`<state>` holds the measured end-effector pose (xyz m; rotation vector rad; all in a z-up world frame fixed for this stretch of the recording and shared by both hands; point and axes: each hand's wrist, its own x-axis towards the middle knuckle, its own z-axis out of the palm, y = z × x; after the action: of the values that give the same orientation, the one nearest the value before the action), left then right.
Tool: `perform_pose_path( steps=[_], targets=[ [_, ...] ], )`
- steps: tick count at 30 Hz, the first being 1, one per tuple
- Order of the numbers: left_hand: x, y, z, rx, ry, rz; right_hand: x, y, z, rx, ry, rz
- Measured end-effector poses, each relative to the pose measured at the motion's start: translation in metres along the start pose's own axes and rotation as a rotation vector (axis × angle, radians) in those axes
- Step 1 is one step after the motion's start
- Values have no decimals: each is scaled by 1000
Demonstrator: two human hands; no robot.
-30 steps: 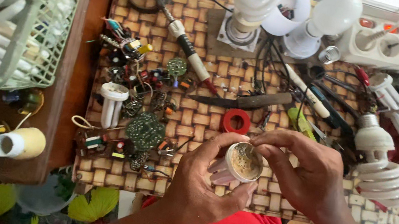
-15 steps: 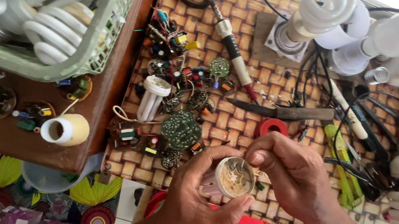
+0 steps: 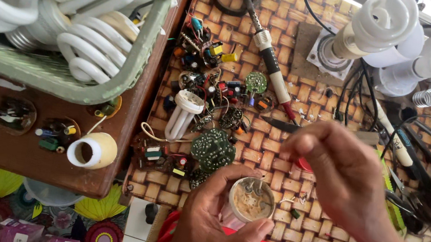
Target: The person repairs a compact fluorescent light bulb by connecting wires to its internal circuit using pliers and alligator clips. They test the bulb by plugging it into a power strip, confirming it lights up, then disassemble it and place it aside before picking up another bulb.
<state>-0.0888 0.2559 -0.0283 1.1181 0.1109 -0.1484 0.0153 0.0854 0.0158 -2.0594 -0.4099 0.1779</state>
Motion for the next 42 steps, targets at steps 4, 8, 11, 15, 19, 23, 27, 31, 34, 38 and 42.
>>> perform_pose_path(
  steps=[4, 8, 11, 15, 19, 23, 27, 31, 34, 38, 42],
  targets=[
    [0, 3, -9, -64, 8, -37, 29, -9, 5, -215, 70, -1],
    [2, 9, -15, -69, 77, -20, 59, -4, 16, -288, -45, -233],
    [2, 11, -19, -39, 126, -88, 73, 2, 28, -347, -97, -266],
    [6, 12, -22, -88, 107, -55, 85, 6, 36, -402, -66, -317],
    [10, 12, -23, -136, 116, -46, 93, 2, 29, -423, -80, -264],
    [15, 15, -24, -116, 114, 79, 102, -5, 25, -423, -43, -298],
    [18, 18, -26, -114, 105, 32, 116, 3, 33, -475, -99, -158],
    [18, 9, -27, -100, 139, 47, 122, 11, 41, -459, -63, -333],
    [19, 12, -27, -44, 138, 98, 127, 6, 45, -464, -97, -177],
    [19, 14, -26, -55, 134, 81, 131, 5, 49, -320, -71, -162],
    [20, 12, -24, -74, 131, 50, 134, 12, 53, -271, 22, -84]
  ],
)
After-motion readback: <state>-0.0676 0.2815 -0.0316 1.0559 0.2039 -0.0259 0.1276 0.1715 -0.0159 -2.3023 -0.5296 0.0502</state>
